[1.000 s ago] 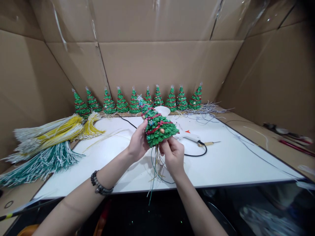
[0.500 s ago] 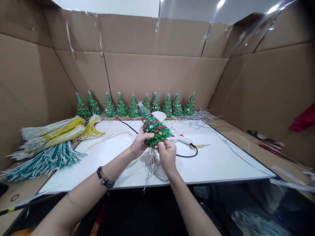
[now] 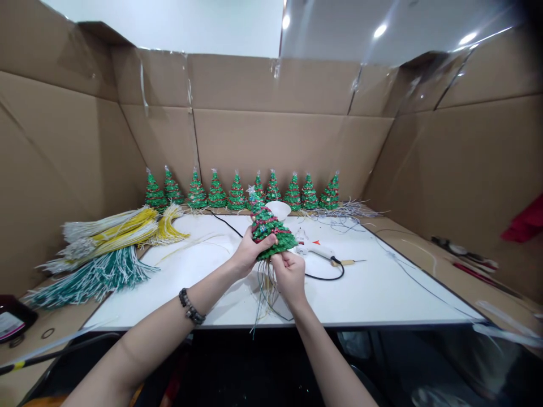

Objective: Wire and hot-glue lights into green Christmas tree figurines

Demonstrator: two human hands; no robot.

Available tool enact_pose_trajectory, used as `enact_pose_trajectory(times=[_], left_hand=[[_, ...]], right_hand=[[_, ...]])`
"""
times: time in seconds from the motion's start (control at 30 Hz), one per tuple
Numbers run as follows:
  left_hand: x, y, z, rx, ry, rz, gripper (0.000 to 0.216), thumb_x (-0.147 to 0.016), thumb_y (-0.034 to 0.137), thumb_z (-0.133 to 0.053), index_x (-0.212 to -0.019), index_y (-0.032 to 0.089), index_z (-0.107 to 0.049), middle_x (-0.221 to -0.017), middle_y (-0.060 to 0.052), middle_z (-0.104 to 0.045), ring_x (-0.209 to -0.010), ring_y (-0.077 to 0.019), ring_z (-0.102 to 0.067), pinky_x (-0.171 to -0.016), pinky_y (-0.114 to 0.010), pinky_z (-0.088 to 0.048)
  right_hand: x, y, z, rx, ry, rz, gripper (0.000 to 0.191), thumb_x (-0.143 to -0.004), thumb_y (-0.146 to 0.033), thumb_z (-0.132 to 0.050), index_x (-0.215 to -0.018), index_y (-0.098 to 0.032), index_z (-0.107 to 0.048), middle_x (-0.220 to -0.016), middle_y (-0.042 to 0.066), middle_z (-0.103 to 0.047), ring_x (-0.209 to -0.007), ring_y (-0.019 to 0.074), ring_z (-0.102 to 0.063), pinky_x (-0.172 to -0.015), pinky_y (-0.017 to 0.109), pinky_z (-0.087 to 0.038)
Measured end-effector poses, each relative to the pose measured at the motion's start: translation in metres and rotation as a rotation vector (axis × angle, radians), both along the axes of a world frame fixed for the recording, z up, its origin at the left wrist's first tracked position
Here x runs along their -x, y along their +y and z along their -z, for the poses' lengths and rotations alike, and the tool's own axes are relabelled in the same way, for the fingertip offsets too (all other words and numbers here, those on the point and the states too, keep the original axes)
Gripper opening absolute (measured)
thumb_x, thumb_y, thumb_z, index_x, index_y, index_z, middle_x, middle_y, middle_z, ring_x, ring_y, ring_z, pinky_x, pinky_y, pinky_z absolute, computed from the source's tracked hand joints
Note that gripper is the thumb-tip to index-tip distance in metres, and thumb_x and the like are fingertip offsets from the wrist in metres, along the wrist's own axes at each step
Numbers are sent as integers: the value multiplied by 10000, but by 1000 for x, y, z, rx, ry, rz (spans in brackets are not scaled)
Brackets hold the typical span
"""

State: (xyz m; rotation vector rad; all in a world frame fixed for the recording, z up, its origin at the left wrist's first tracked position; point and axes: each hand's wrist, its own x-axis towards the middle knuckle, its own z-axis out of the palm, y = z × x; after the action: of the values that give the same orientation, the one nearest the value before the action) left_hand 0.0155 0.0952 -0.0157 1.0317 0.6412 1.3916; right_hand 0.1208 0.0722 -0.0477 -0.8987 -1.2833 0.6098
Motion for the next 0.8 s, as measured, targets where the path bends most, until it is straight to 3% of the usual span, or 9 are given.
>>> enact_pose_trajectory(times=[0.3, 0.4, 0.53, 0.67, 0.8], left_hand=[[4, 5, 1, -71, 36, -143, 700, -573, 297, -940, -1105, 192, -496, -1031, -51, -693, -930, -196, -685, -925, -369, -523], [7, 6, 0, -84, 52, -97, 637, -643, 335, -898, -1141, 190, -527, -1067, -74, -700, -986, -218, -684, -948, -382, -513], [14, 9, -3, -131, 50, -5, 596, -709, 384, -826, -1235, 227, -595, -1336, -94, -620, -1208, -273, -604, -979, -373, -494], [18, 11, -2, -272, 37, 23, 667, -711, 398, -824, -1318, 282, -573, -1492, -66, -506, -1366, -278, -479, -1096, -355, -415], [20, 4, -2, -394, 78, 70, 969, -658, 393, -875, -1479, 323, -365, -1556, -102, -420, -1400, -314, -459, -1113, -386, -419]], right_hand=[[-1, -8, 7, 15, -8, -150, 369, -898, -478, -520, -647, -224, -424, -545, -69, -335, -504, 103, -295, -459, 249, -273], [-4, -4, 10, 26, -12, -123, 434, -906, -562, -540, -662, -216, -445, -554, -64, -354, -526, 107, -312, -467, 247, -274], [-8, 2, 13, 54, 159, -86, 518, -912, -672, -469, -646, -243, -354, -517, -93, -268, -462, 86, -230, -417, 238, -204], [-7, 2, 17, 43, 211, -150, 548, -911, -715, -429, -638, -250, -327, -500, -97, -270, -436, 81, -223, -409, 239, -197], [-2, -2, 18, 0, 124, -142, 573, -899, -724, -449, -611, -238, -359, -494, -72, -337, -453, 93, -292, -441, 255, -228]])
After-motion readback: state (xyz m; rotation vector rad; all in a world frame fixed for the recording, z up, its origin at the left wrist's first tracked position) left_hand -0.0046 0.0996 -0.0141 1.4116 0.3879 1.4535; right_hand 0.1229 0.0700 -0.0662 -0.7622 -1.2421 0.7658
